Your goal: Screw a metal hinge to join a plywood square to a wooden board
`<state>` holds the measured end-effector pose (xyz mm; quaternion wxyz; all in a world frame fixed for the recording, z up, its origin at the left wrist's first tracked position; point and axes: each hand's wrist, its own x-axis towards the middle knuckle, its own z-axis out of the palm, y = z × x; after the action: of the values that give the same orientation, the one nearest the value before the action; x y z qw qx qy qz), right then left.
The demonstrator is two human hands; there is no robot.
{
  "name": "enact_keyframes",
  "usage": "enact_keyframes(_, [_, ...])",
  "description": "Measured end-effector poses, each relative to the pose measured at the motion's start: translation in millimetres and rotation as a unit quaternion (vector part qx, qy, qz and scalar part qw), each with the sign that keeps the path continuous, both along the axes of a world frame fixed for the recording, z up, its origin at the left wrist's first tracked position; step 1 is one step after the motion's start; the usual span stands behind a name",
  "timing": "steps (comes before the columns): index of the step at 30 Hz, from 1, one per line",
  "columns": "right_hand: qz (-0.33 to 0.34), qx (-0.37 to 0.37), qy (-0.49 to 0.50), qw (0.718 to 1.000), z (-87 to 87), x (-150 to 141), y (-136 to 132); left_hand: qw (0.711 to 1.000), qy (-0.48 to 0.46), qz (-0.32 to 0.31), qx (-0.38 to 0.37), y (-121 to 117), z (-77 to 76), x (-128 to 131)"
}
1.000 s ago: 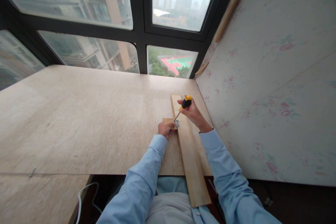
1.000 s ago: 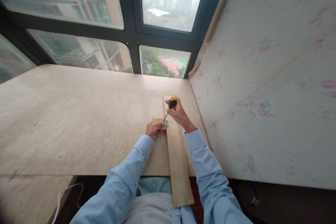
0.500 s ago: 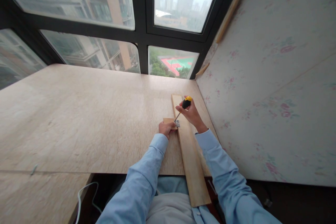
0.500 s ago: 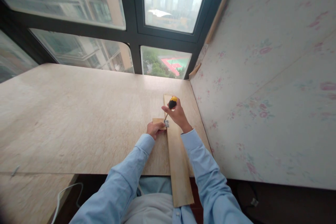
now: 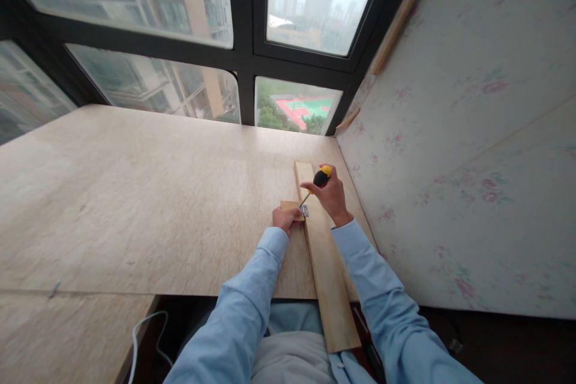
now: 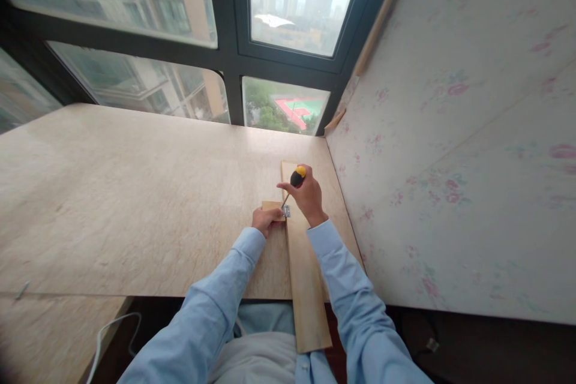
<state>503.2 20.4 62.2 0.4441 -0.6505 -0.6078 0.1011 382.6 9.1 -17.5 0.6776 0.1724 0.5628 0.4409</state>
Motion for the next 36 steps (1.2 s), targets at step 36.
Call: enact_keyframes(36, [0.179,-0.074,0.152,0.969,-3.5,7,0,1.0,-0.005,-0.005,0.003,1,-6.9,-1])
